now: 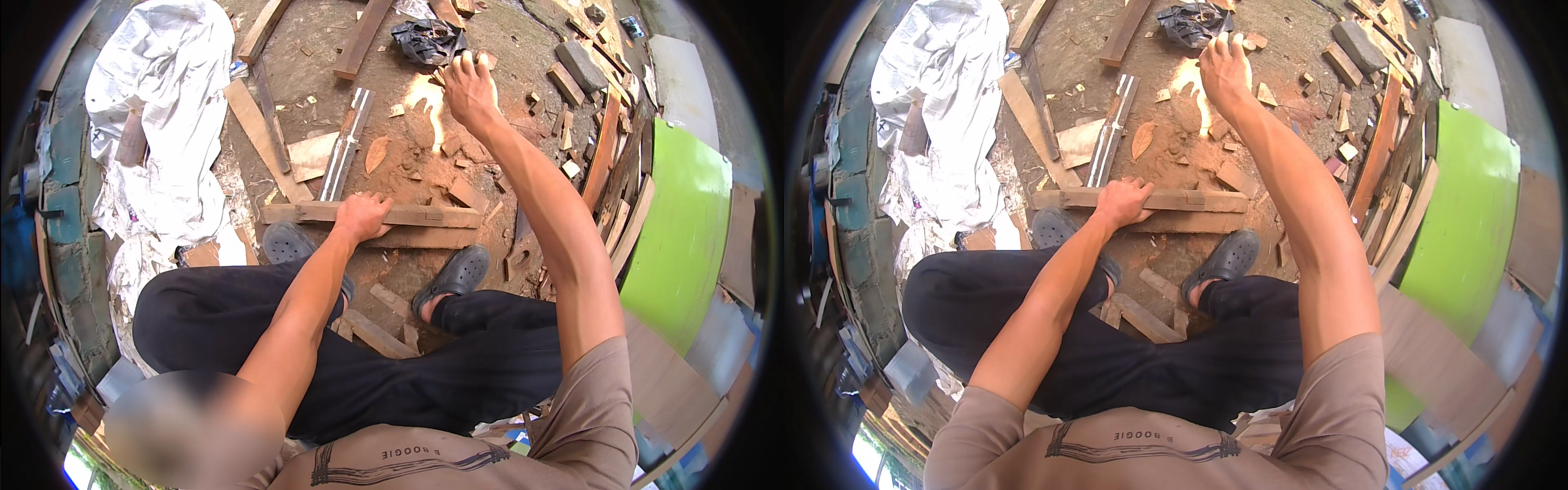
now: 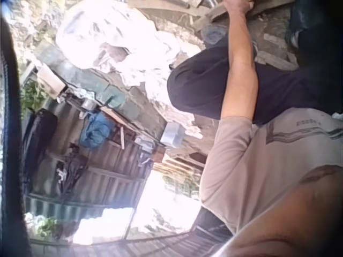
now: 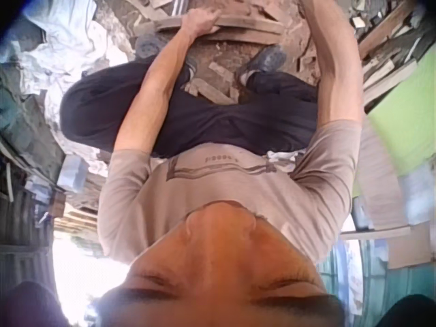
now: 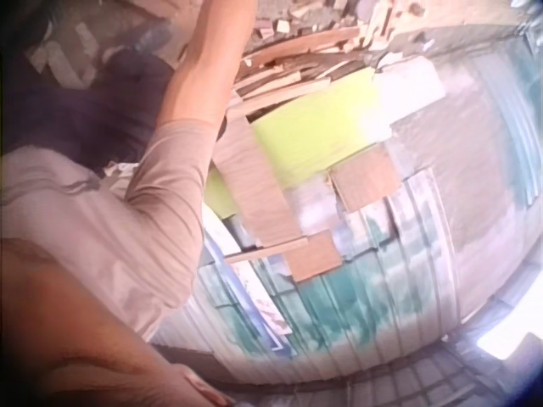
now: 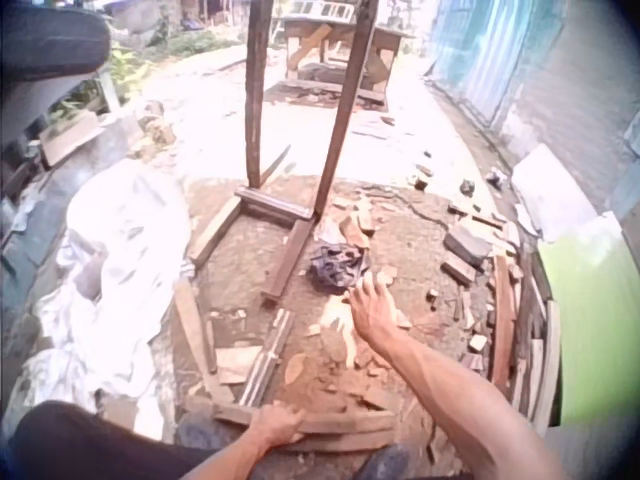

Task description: The person sits cross-legged on the ground and uses a hand saw to cut a small wooden plank into shorter pieces. They then use a hammer to split or adjust the cut pieces. The work area is cluttered with wood scraps and tools.

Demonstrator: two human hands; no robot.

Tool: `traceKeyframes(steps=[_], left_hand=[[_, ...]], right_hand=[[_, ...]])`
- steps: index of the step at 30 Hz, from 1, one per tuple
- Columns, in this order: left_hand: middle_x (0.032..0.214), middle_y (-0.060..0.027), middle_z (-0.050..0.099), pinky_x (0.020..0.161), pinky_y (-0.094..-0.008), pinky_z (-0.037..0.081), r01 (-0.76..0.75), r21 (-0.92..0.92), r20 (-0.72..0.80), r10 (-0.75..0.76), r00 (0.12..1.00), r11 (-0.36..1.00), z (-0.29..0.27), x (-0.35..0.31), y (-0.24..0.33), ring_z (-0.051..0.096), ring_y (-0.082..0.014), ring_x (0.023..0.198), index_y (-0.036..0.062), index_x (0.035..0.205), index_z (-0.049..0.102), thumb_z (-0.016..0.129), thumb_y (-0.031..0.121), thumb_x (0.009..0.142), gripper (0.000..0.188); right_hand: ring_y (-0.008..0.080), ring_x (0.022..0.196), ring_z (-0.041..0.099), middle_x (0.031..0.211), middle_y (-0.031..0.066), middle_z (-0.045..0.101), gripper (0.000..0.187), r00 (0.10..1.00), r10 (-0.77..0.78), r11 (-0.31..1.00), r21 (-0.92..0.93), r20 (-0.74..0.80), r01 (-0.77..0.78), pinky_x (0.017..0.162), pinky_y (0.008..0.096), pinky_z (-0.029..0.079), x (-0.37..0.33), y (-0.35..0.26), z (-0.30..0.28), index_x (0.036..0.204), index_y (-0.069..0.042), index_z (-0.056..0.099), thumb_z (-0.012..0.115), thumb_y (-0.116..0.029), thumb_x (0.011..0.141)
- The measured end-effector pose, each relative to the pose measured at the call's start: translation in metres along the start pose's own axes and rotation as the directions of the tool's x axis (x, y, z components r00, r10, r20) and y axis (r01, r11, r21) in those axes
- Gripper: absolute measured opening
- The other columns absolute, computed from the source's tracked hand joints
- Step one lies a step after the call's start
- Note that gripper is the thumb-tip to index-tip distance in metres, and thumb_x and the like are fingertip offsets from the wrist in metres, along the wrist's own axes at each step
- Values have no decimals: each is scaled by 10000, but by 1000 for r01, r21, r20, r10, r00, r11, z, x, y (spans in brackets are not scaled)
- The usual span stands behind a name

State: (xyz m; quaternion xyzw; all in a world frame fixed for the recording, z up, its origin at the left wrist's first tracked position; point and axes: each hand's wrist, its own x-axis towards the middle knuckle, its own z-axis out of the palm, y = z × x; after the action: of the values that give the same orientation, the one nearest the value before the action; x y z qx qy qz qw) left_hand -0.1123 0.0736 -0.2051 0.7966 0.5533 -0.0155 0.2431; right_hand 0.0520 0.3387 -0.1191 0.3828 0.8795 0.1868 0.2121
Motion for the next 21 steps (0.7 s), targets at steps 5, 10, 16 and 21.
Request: traceKeyframes(steps=[5, 10, 16, 21], left_hand=[[1024, -93, 694, 781, -412, 588, 11, 2, 34, -11, 999, 1000, -2, -1, -1, 701, -287, 996, 107, 1085, 653, 816, 435, 762, 489], [1012, -97, 692, 758, -410, 590, 11, -11, 51, -10, 999, 1000, -2, 1, 0, 704, -283, 993, 107, 1091, 648, 815, 444, 762, 500], [1007, -105, 695, 740, -407, 593, 1, -19, 55, 0, 999, 1000, -2, 3, -2, 708, -280, 991, 100, 1086, 646, 813, 448, 765, 502], [1004, -106, 700, 747, -410, 593, 15, -20, 50, -14, 999, 1000, -3, -2, -4, 710, -281, 992, 96, 1085, 648, 808, 456, 769, 505]], right_hand=[[377, 1423, 411, 1470, 157, 549, 435, 943, 17, 982, -183, 332, 47, 1169, 658, 185, 20, 7, -5, 1403, -98, 609, 442, -259, 1035], [378, 1398, 437, 1459, 167, 553, 447, 902, 35, 974, -215, 431, 65, 1135, 684, 219, 31, 11, 15, 1427, -81, 580, 450, -245, 1032], [347, 1271, 563, 1384, 159, 607, 443, 887, 96, 974, -226, 453, 10, 1063, 671, 332, 44, 16, 47, 1409, -33, 575, 460, -209, 1019], [381, 1017, 717, 1325, 205, 657, 412, 589, -45, 997, 1, 807, 74, 796, 605, 565, 62, -13, 44, 1280, 21, 660, 638, -229, 954]])
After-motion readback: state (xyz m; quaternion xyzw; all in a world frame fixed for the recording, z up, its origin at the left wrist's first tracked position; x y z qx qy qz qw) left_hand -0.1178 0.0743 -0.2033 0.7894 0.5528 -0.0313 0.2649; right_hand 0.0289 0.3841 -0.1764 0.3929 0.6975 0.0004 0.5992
